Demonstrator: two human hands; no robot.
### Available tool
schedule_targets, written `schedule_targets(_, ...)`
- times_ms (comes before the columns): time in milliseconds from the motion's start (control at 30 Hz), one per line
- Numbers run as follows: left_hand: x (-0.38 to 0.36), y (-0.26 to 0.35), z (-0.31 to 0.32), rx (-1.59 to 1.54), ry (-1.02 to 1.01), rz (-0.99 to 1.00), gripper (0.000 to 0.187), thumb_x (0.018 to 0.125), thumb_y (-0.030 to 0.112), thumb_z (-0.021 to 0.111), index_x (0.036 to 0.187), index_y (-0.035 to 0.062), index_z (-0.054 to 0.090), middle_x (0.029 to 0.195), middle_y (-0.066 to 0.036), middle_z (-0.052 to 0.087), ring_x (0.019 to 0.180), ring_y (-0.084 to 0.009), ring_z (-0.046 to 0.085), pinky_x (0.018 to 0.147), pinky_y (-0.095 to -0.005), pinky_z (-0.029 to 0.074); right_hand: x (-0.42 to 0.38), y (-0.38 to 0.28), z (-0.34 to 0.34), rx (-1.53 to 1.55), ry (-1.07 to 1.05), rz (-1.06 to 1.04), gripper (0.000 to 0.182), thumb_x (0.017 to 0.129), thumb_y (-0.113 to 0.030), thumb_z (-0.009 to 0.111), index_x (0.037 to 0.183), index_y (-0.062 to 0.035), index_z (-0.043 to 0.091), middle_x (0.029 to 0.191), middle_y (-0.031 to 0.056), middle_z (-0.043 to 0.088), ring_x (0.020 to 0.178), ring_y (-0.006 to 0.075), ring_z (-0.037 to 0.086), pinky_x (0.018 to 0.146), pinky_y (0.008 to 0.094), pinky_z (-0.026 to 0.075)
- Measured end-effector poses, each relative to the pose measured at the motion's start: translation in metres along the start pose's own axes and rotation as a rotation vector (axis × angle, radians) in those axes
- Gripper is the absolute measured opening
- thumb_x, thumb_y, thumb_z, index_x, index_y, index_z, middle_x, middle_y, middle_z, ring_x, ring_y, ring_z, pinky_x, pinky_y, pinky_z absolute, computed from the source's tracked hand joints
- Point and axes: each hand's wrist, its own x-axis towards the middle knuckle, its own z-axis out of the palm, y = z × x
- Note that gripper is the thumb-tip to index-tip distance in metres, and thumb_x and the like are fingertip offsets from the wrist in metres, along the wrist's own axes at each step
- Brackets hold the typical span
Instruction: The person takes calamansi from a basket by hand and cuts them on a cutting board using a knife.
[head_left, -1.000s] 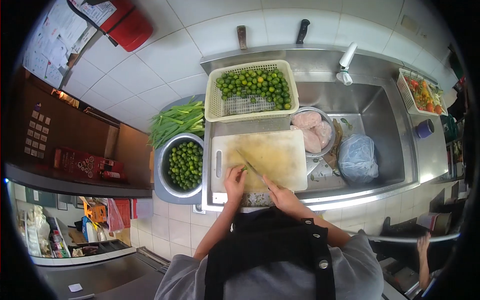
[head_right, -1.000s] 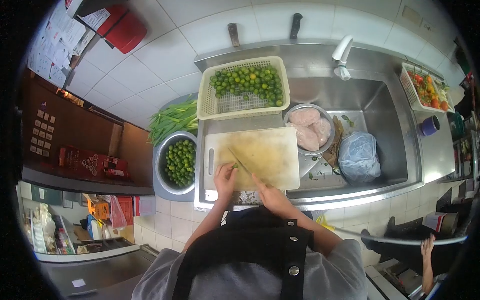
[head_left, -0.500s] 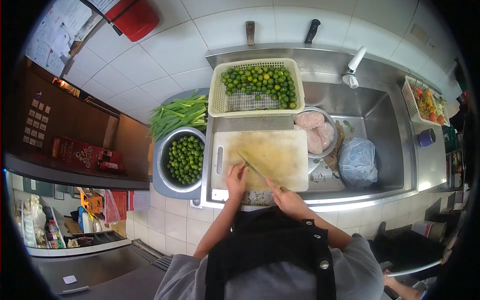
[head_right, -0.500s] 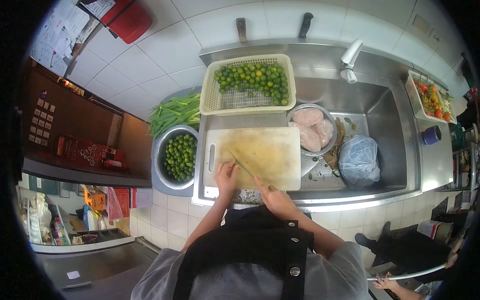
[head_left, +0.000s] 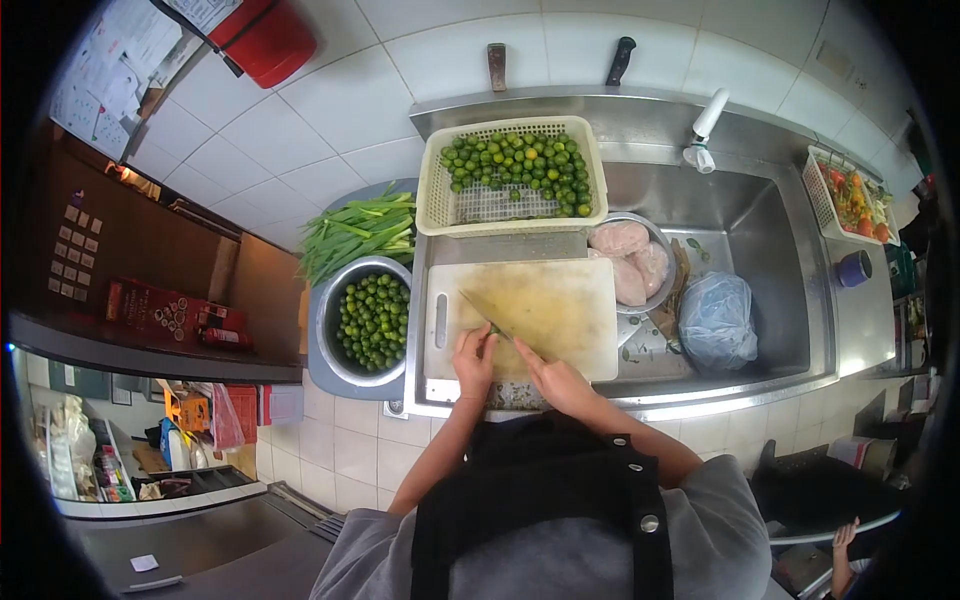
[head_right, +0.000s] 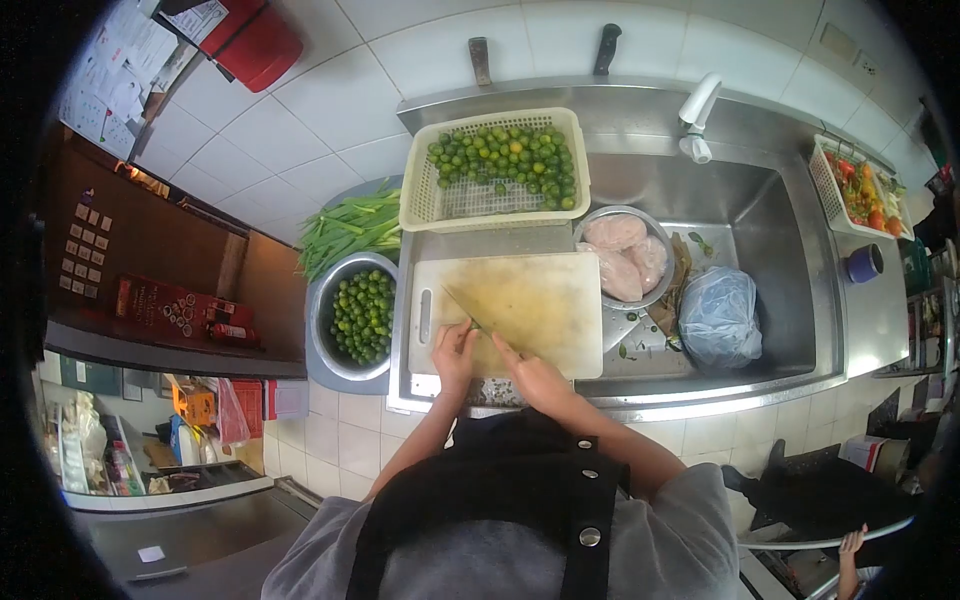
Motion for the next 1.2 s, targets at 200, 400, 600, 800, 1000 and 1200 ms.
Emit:
schedule_targets(200, -0.001, 0.009, -0.005, 0.047, 0.008, 0.017, 0.025, 0.088, 0.004, 0.075, 0.112, 0.0017, 0.071, 0.102, -0.012, 0.067, 0.087, -0.024, 0.069, 0.079, -0.0327, 0.057, 0.004, -0.005, -0.006, 0.072, -0.083, 0.102, 0.06, 0.1, -0.011, 0.054, 0.157, -0.0133, 0.036, 0.097, 0.0311, 0.067, 0.078, 0.0472, 0.067, 0.071, 0.0529, 0.054)
schedule_targets(400, 0.025, -0.005, -0.061, 0.202, 0.36, 0.159, 0.026, 0.084, -0.002, 0.073, 0.11, 0.0043, 0.069, 0.113, -0.013, 0.066, 0.103, -0.0291, 0.064, 0.09, -0.0393, 0.051, -0.002, -0.025, -0.047, 0.232, 0.152, 0.013, 0.064, 0.099, -0.012, 0.056, 0.159, -0.0197, 0.034, 0.099, 0.0297, 0.066, 0.087, 0.0474, 0.065, 0.075, 0.0538, 0.052)
schedule_targets(600, 0.105, 0.053, -0.083, 0.289, 0.435, 0.184, 0.069, 0.083, 0.004, 0.073, 0.148, 0.0098, 0.049, 0.155, -0.022, 0.034, 0.144, -0.0411, 0.033, 0.118, -0.0525, 0.028, -0.014, -0.001, -0.045, 0.126, 0.097, 0.17, 0.061, 0.098, -0.006, 0.057, 0.156, -0.0157, 0.04, 0.105, 0.0282, 0.067, 0.091, 0.0474, 0.066, 0.079, 0.0503, 0.052)
schedule_targets(800, 0.212, 0.102, 0.015, 0.139, 0.101, 0.484, 0.045, 0.089, 0.006, 0.067, 0.134, 0.0097, 0.061, 0.135, -0.015, 0.058, 0.126, -0.0367, 0.054, 0.105, -0.0442, 0.045, -0.027, -0.003, -0.042, 0.126, 0.102, 0.15, 0.058, 0.098, -0.011, 0.057, 0.154, -0.018, 0.043, 0.102, 0.0264, 0.066, 0.091, 0.0472, 0.065, 0.081, 0.0522, 0.053)
schedule_targets(1000, 0.301, 0.043, 0.111, 0.6, -0.547, 0.217, 0.031, 0.094, 0.005, 0.064, 0.124, 0.0093, 0.067, 0.121, -0.015, 0.065, 0.103, -0.037, 0.066, 0.087, -0.0492, 0.056, -0.039, -0.002, -0.039, 0.061, 0.09, 0.103, 0.056, 0.1, -0.021, 0.058, 0.153, -0.0237, 0.043, 0.102, 0.0267, 0.068, 0.084, 0.0466, 0.067, 0.076, 0.0538, 0.055)
schedule_targets(1200, 0.328, 0.041, 0.132, 0.705, -0.756, 0.124, 0.031, 0.093, 0.007, 0.07, 0.124, 0.0043, 0.065, 0.119, -0.019, 0.067, 0.1, -0.0352, 0.068, 0.086, -0.0489, 0.059, -0.053, -0.003, -0.053, 0.035, 0.053, 0.267, 0.056, 0.099, -0.021, 0.059, 0.152, -0.022, 0.044, 0.103, 0.0256, 0.068, 0.088, 0.045, 0.068, 0.079, 0.0529, 0.055)
